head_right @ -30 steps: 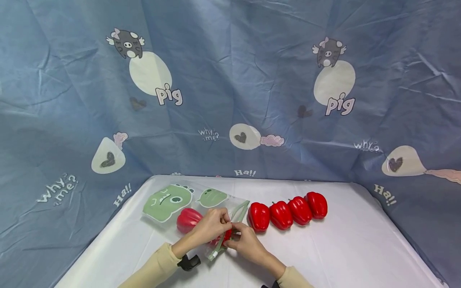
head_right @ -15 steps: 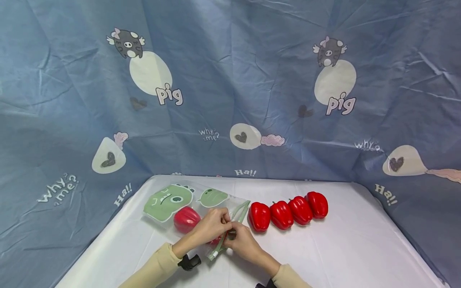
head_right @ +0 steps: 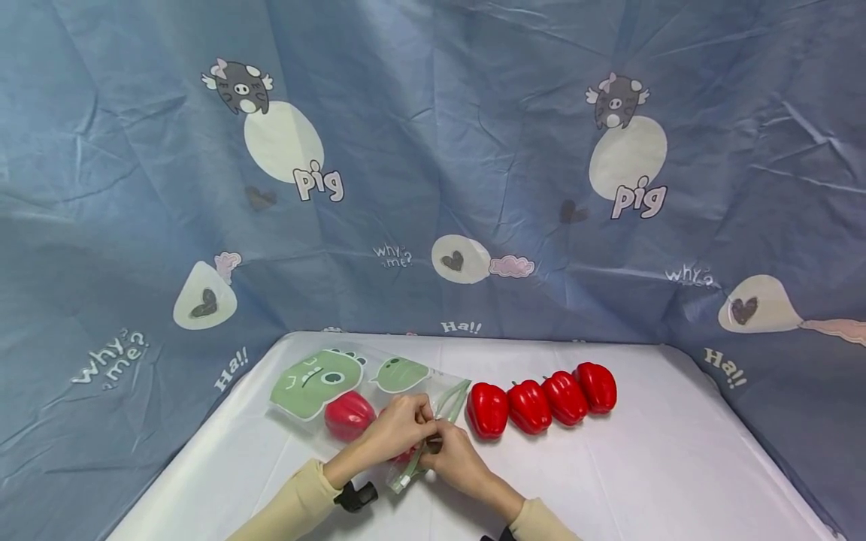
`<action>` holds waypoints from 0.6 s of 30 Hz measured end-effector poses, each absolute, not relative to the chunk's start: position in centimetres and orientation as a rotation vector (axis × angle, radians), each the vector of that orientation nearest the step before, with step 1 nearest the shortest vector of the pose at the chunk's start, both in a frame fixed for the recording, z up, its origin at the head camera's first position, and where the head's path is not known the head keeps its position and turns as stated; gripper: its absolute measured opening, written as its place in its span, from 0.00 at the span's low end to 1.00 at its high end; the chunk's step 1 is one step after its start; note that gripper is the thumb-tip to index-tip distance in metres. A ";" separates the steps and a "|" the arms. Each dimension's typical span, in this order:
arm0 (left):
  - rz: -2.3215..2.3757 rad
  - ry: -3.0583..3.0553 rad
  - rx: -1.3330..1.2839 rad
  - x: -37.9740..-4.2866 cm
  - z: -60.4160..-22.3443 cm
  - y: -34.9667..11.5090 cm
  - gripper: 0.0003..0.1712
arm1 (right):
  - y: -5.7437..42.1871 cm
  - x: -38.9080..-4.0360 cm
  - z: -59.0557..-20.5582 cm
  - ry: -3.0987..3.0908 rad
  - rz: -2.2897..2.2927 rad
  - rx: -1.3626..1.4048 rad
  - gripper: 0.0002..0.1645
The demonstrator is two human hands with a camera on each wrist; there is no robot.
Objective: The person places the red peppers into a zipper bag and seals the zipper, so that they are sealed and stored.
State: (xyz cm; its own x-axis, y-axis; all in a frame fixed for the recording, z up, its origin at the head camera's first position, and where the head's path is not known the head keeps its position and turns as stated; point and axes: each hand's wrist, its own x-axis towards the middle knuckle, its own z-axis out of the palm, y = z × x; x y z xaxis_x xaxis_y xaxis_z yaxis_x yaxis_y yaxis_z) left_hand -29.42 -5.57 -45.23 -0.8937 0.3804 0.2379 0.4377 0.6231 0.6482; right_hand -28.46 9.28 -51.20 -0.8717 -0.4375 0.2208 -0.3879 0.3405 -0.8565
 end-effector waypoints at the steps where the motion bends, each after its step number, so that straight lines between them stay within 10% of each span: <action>1: -1.132 -2.761 -0.693 -29.4 -45.2 -5.6 0.06 | 9.3 -28.5 -51.2 2.534 -1.594 -0.779 0.24; 18: -1.096 -2.779 -0.690 -29.4 -45.2 -5.6 0.04 | 12.1 -27.9 -51.3 2.580 -1.575 -0.729 0.32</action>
